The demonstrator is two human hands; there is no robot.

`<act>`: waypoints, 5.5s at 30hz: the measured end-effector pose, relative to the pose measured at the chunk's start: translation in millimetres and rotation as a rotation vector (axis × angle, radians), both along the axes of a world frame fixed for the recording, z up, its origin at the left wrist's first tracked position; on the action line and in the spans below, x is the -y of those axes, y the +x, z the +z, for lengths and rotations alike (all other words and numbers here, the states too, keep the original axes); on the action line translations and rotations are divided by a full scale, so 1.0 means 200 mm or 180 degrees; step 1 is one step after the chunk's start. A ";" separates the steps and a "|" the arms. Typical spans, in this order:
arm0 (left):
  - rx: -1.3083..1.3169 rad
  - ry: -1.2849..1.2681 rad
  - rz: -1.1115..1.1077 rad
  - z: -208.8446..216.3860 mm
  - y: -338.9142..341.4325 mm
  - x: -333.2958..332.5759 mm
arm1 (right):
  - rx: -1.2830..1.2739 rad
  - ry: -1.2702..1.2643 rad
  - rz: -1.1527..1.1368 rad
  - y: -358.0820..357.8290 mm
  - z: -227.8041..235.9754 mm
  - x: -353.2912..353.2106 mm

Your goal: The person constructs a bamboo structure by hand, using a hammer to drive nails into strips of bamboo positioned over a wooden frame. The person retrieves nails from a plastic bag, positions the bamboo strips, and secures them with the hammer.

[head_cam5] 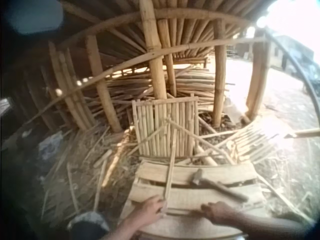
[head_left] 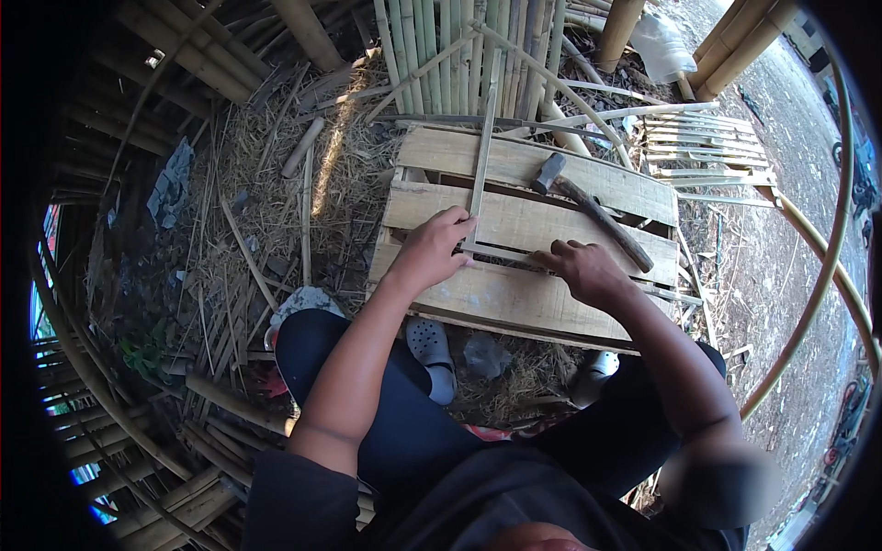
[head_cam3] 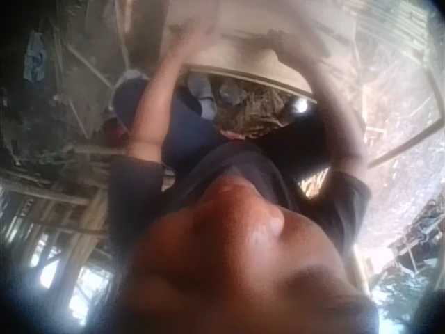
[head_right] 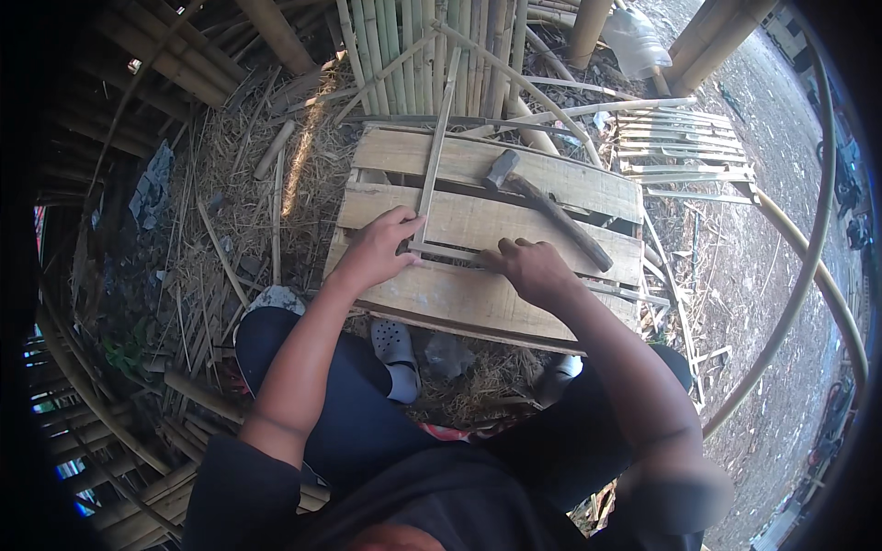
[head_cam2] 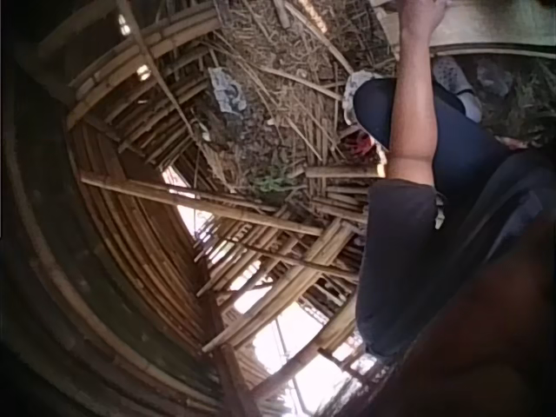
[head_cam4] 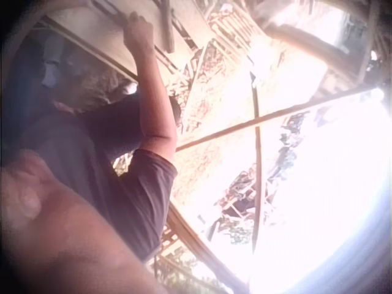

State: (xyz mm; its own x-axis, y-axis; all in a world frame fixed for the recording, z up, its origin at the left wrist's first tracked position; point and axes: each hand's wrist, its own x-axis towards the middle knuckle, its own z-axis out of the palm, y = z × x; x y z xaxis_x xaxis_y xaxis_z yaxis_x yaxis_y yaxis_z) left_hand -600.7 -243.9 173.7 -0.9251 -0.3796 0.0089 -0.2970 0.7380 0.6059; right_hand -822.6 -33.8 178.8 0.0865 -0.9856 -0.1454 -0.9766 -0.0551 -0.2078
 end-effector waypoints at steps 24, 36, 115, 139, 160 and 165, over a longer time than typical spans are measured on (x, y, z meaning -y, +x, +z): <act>-0.0630 0.0118 0.0398 0.00 -0.02 0.07 | -0.0728 0.0300 -0.2042 -0.31 -0.06 -0.01; -0.0306 0.0274 0.0735 0.16 0.00 0.01 | -0.0369 -0.0252 -0.2238 -0.44 0.11 0.03; -0.1272 0.0935 0.1477 -0.17 0.02 -0.12 | 0.3917 0.0964 -0.3515 0.28 0.41 -0.24; -0.1279 0.0670 0.1223 -0.18 0.02 -0.13 | 0.3564 0.0992 -0.3518 0.27 0.41 -0.24; -0.1561 0.0898 0.1091 -0.34 0.06 -0.12 | 0.3364 0.0849 -0.3376 0.26 0.38 -0.24; -0.1630 0.0421 0.0956 -0.32 0.06 -0.13 | 0.2830 0.0550 -0.3256 0.28 0.36 -0.23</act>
